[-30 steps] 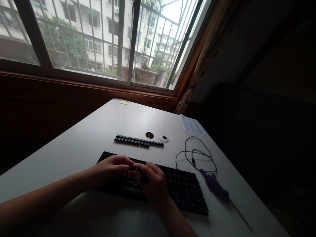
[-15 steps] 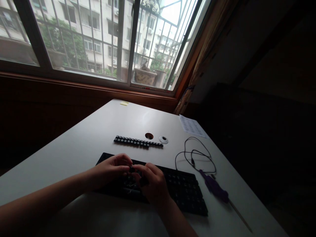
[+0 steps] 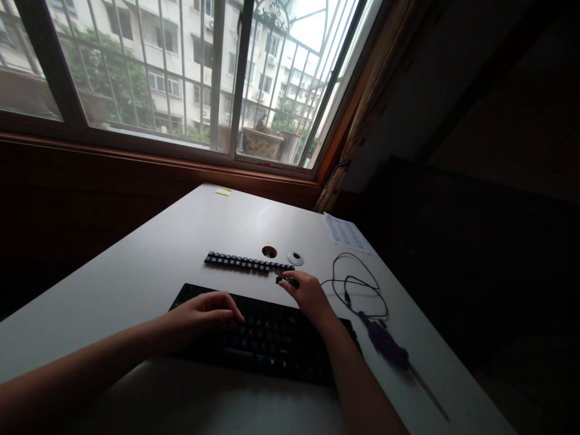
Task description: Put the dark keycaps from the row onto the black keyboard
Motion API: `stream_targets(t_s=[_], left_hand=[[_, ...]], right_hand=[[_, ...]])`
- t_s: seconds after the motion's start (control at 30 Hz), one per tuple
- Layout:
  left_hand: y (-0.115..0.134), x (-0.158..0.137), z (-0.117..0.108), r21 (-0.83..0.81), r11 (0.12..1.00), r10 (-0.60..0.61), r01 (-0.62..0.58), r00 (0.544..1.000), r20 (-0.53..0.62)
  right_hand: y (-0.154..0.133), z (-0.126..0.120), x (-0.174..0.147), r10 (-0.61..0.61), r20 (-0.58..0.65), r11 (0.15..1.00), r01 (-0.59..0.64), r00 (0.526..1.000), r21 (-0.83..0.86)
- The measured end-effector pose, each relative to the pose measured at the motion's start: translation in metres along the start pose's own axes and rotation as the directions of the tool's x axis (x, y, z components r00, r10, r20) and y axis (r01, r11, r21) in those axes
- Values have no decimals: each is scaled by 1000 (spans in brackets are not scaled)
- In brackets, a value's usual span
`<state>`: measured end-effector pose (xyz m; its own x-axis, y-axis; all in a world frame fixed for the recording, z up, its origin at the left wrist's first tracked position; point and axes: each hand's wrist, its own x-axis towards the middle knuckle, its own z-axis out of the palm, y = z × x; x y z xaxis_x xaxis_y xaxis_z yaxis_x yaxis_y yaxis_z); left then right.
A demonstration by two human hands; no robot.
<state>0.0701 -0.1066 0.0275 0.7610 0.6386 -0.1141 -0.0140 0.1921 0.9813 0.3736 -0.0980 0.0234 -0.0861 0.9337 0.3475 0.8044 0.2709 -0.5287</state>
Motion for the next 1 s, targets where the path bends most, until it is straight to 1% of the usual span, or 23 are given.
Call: stream_targets(t_s=[0.1,0.17,0.3,0.47,0.67,0.73,0.83,0.9,1.0], left_hand=[[0,0,0,-8,1000,-6,6,1000,6],[-1,0,-1,-11,1000,-4,4,1000,11],[-4,0,-2,-3,1000,10,-10,1000,10],[-2,0,-3,-1,1000,0,0,999,43],[4,-2,-1,2,1000,-4,4,999,37],[4,-2,0,6,1000,-5,5,999,41],[2,-2,-1,11,1000,7,-8,999,45],[0,-1,-2,9,1000,14,-15,999,46],[1,-1,-1,13,1000,13,-14,999,50]], right_hand=[[13,8,16,97,104,993,-88,990,-82],[19,13,24,108,139,990,-94,984,-102],[25,19,32,103,166,990,-85,981,-110],[28,21,34,110,160,990,-94,981,-109],[30,16,29,95,77,993,-89,992,-79],[30,12,24,72,43,995,-69,996,-67],[30,6,15,-12,21,997,14,1000,-82],[27,3,9,-56,53,991,62,997,-117],[23,4,1,-62,137,979,87,989,-183]])
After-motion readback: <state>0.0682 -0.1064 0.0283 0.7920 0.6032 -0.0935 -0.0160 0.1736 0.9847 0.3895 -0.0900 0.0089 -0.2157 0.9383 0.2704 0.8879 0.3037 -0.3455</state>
